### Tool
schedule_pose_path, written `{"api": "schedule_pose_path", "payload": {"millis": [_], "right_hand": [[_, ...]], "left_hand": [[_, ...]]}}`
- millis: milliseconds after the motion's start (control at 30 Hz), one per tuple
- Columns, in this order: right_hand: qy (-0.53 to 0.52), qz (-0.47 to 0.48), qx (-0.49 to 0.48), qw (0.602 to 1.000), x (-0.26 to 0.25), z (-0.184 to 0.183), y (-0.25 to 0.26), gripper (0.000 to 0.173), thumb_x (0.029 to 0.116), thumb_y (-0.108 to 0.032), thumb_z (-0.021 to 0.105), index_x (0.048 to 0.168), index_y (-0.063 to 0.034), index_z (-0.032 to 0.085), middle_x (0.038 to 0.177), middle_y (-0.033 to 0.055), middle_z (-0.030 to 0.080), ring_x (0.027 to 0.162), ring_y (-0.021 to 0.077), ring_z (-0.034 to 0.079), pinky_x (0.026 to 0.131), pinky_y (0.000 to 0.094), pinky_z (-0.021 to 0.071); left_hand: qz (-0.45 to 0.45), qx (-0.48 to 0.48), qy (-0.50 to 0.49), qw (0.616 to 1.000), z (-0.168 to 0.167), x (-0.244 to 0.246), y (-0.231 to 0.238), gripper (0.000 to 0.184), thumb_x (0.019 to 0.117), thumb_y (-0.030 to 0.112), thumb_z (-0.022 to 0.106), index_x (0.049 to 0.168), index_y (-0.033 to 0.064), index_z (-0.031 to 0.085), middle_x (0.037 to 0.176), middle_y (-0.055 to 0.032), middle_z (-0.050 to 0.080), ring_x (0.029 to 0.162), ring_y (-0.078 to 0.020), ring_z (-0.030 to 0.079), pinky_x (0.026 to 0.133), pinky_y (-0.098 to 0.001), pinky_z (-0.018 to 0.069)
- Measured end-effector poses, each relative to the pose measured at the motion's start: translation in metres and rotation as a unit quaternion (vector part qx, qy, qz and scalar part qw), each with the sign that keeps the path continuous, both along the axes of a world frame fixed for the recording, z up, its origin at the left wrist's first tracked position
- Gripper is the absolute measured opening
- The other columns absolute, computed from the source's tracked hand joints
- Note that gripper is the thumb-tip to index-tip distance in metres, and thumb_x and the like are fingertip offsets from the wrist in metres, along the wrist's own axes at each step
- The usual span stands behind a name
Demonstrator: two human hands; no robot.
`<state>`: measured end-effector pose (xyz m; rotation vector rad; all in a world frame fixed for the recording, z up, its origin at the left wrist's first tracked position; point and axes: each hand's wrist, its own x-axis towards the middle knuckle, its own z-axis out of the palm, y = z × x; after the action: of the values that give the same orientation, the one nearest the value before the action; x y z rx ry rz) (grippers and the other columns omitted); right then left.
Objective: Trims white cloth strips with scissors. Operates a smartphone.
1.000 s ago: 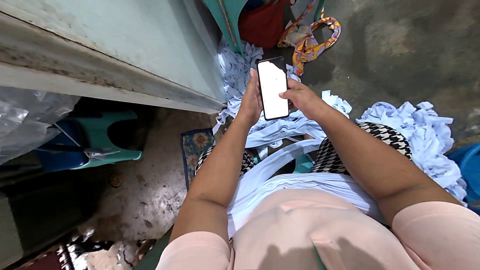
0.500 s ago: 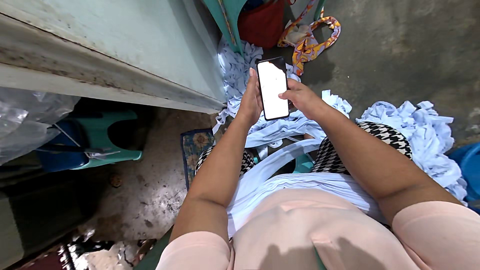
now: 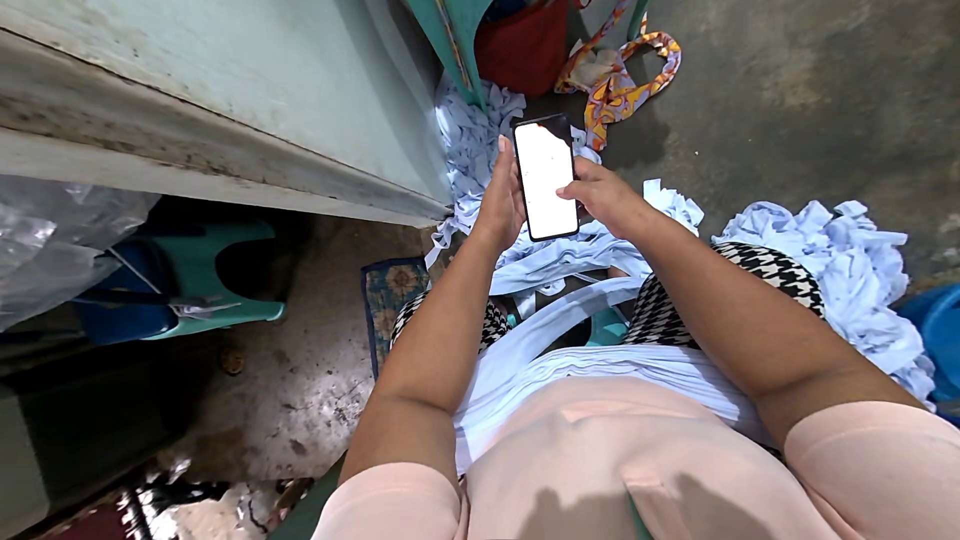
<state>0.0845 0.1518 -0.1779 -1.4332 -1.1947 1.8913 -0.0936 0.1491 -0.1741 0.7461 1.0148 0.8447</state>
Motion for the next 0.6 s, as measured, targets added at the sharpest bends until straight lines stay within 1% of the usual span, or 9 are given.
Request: {"api": "schedule_pose_path", "payload": {"millis": [167,600], "right_hand": [[0.002,-0.001,0.003,1.0,-0.0001,-0.0014,-0.0002,0.036,0.1025,-0.009,0.051,0.138,-0.0055,0.05,0.119,0.0143,0.066,0.099,0.0204,0.069,0.084,0.0405,0.0593],[0.002,-0.003,0.008,1.0,-0.0005,-0.0035,-0.0001,0.036,0.101,-0.007,0.052,0.137,-0.0041,0.051,0.118,0.0145,0.066,0.099,0.0202,0.069,0.085,0.0401,0.0589]], "left_hand": [[-0.001,-0.003,0.0,1.0,-0.0007,0.0,-0.0001,0.085,0.1031,0.064,0.0,0.147,0.0059,0.044,0.131,-0.0131,0.064,0.116,-0.0226,0.065,0.099,-0.0444,0.0542],[0.001,-0.016,-0.005,1.0,0.0007,0.0004,0.0005,0.084,0.1031,0.064,0.0,0.148,0.0069,0.043,0.132,-0.013,0.063,0.118,-0.0224,0.064,0.1,-0.0441,0.0537]]}}
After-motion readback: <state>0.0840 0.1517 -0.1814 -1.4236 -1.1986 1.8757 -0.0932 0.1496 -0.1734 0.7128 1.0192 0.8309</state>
